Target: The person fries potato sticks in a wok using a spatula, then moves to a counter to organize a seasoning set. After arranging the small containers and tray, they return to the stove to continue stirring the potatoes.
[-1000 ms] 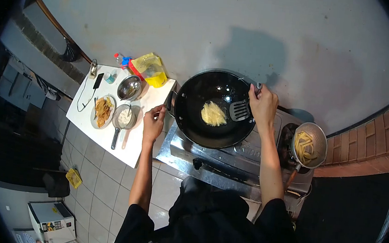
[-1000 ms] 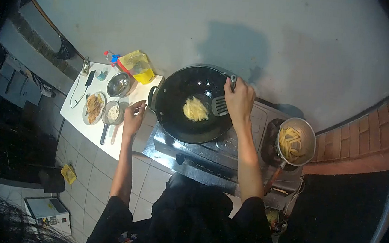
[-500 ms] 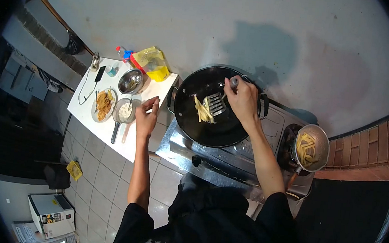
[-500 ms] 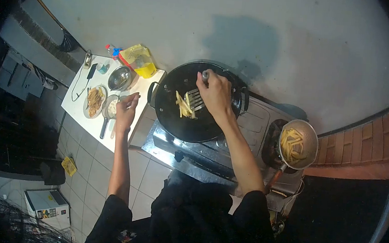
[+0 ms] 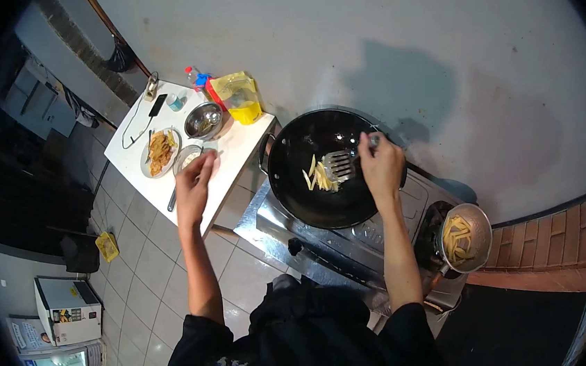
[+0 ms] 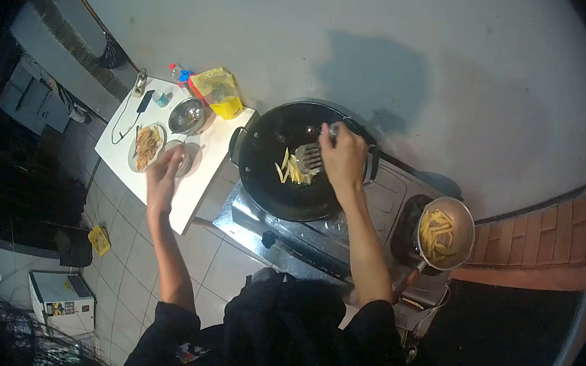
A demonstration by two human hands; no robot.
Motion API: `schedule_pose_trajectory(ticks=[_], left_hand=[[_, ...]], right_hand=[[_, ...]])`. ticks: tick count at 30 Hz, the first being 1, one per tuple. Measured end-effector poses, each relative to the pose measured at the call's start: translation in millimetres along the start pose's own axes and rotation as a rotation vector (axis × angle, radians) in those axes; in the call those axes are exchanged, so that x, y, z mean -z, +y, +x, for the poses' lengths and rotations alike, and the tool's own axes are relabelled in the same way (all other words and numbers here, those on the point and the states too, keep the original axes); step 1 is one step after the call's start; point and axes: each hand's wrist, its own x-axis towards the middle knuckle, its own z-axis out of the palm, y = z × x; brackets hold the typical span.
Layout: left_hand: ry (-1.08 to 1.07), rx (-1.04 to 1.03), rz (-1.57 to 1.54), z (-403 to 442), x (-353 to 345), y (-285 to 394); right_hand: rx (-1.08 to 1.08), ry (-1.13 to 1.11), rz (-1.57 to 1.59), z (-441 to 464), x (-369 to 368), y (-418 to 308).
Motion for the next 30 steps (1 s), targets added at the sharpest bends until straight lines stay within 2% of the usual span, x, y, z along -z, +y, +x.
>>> schedule_pose_trajectory(ticks=[5,9,13,15,19,23,27,28,30], left_hand=[[0.030,0.046,-0.096,-12,16,1],[-0.136,-0.019,0.016,3,-9,-23],[-0.152,-0.066,0.055,4,-28,-42],[-0.185,-0.005,0.017,1,-33,-42],[-0.152,0.008,0.034,7,-40,-48],[-0.140,-0.079,0.040,18,-55,-57],[-0.159,-0.069,0.069,24,-68,-70],[-0.165,-0.078,0.076,25,-71,-73],[-0.179,-0.109,0.081,26,-73,-76]], right_hand=[[-0.087,0.025,0.033,1,-4,-2],[-0.130,-0.003,0.004,-4,-29,-6],[-0.084,-0.019,-0.035,-8,-17,-3],[-0.099,-0.041,-0.065,-7,-5,-1],[-0.086,0.050,-0.032,-13,3,-8],[-0.105,-0.041,-0.020,-17,-6,-6],[-0.092,0.092,-0.102,-13,3,1],[-0.154,0.105,-0.127,-10,10,-1],[-0.090,0.132,-0.136,-7,20,1]])
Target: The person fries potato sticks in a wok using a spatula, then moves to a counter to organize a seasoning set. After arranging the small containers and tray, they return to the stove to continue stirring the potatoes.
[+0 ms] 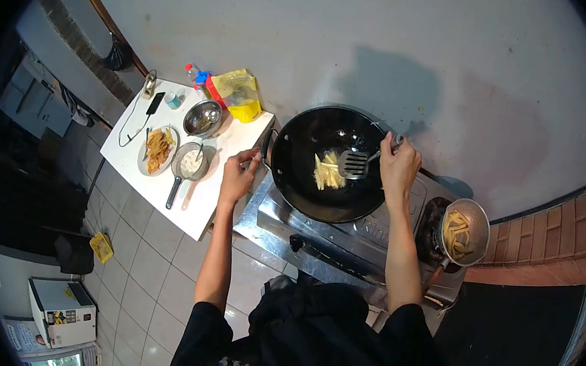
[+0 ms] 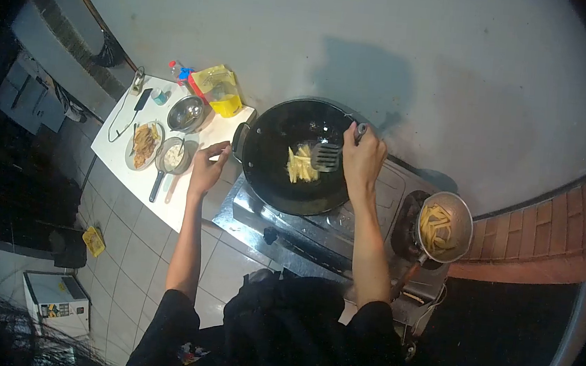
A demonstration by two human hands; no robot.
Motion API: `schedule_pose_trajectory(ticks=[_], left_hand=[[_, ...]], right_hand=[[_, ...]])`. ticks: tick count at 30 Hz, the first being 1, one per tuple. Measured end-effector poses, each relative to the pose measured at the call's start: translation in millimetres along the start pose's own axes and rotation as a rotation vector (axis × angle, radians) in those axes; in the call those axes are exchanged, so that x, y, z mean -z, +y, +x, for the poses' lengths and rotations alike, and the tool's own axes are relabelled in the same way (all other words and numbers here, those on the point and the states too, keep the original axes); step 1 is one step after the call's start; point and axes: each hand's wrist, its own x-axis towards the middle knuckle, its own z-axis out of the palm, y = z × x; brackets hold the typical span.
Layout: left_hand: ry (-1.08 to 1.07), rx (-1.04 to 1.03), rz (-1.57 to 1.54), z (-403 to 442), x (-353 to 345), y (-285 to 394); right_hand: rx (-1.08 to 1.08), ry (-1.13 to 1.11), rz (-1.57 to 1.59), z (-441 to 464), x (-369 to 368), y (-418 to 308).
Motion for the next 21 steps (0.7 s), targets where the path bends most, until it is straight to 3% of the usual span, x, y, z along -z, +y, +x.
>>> schedule_pose_trajectory(ticks=[7,11,21], left_hand=[[0.004,0.015,-0.017,-4,0,10],[0.034,-0.011,-0.050,-8,7,15],[0.003,0.019,-0.054,-8,6,11]], right_hand=[[0.092,-0.111,-0.054,-5,-8,5],[0.075,-0.039,0.072,-7,-6,1],[0.129,-0.070,0.053,-10,-8,5]])
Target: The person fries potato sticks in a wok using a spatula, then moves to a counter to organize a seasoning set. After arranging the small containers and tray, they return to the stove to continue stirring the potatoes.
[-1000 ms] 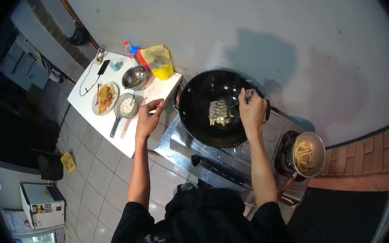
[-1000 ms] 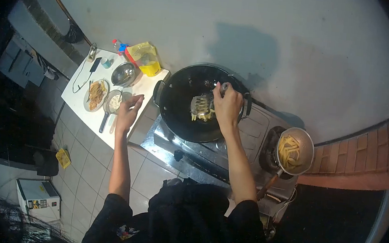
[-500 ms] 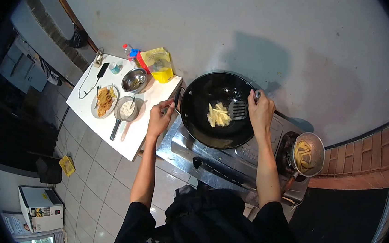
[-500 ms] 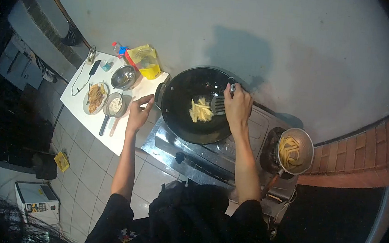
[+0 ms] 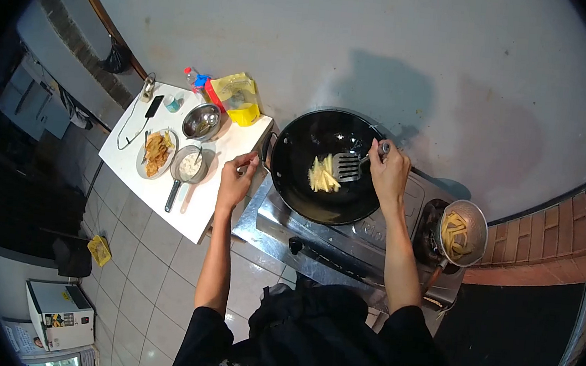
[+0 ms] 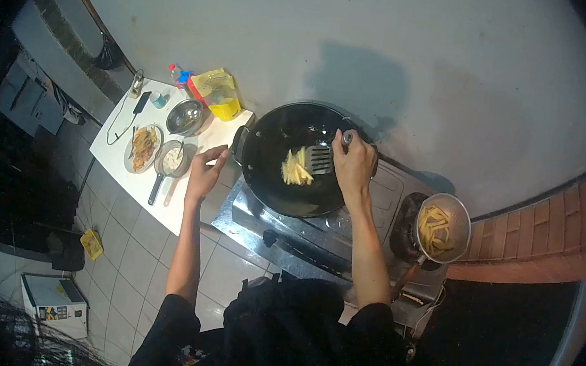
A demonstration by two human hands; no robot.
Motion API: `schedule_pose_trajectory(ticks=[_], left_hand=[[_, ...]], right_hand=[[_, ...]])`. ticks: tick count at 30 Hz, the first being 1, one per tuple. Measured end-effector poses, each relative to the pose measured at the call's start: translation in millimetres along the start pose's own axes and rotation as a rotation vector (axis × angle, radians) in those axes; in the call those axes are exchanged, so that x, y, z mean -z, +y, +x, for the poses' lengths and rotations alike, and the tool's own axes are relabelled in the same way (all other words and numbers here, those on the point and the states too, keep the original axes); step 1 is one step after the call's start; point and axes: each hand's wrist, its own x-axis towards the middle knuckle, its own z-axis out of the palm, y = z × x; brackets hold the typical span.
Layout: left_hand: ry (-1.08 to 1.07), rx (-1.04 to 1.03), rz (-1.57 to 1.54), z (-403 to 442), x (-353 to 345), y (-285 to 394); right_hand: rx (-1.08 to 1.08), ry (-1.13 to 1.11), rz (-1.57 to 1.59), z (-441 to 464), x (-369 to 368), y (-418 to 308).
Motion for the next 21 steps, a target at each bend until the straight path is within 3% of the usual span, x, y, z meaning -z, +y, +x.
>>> schedule_pose_trajectory(ticks=[5,16,21], left_hand=[[-0.008,0.019,0.001,-1,-5,-8],[0.011,0.000,0.058,6,-15,-13],[0.057,-0.034,0.080,5,-7,-6]], right_hand=[[-0.051,0.088,0.021,-2,18,1],[0.013,0.029,0.070,-19,2,-6],[0.035,0.173,0.058,-17,6,-10]])
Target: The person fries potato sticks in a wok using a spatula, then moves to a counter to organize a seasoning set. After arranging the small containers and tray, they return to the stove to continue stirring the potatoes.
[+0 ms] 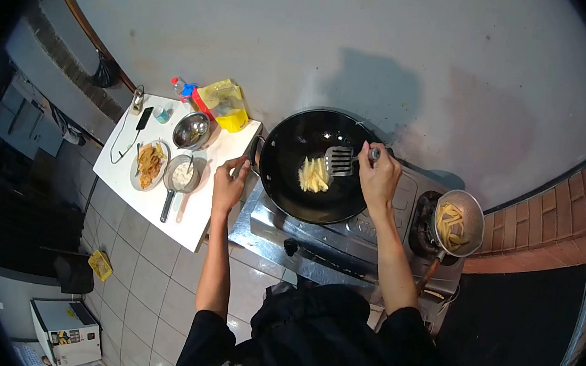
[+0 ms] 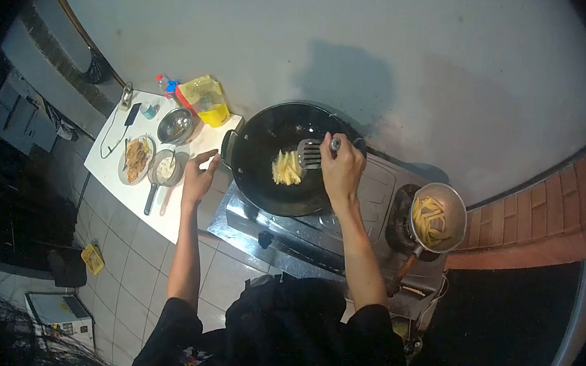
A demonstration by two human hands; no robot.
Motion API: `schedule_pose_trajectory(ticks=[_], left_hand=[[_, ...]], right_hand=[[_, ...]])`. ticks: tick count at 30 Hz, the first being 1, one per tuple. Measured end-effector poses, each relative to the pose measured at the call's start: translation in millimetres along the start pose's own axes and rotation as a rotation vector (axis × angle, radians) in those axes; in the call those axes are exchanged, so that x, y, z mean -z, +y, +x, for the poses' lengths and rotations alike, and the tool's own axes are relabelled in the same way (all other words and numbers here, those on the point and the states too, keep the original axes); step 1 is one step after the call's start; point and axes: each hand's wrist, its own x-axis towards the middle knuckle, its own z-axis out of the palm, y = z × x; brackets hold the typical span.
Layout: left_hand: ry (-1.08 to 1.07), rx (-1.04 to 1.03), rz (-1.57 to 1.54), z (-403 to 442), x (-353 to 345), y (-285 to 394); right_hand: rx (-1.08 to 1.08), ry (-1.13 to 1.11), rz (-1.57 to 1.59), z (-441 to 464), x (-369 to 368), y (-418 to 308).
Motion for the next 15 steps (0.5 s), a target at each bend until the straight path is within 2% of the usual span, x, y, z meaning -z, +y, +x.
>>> schedule_pose_trajectory(ticks=[5,9,15], left_hand=[[-0.005,0.029,0.000,2,3,8],[-0.021,0.000,-0.019,3,-2,1],[-0.027,0.043,-0.026,3,2,-1]], right_hand=[[-0.090,-0.016,0.086,1,-3,0],[-0.047,-0.042,0.044,-4,-20,12],[-0.168,0.003,-0.029,6,-22,9]])
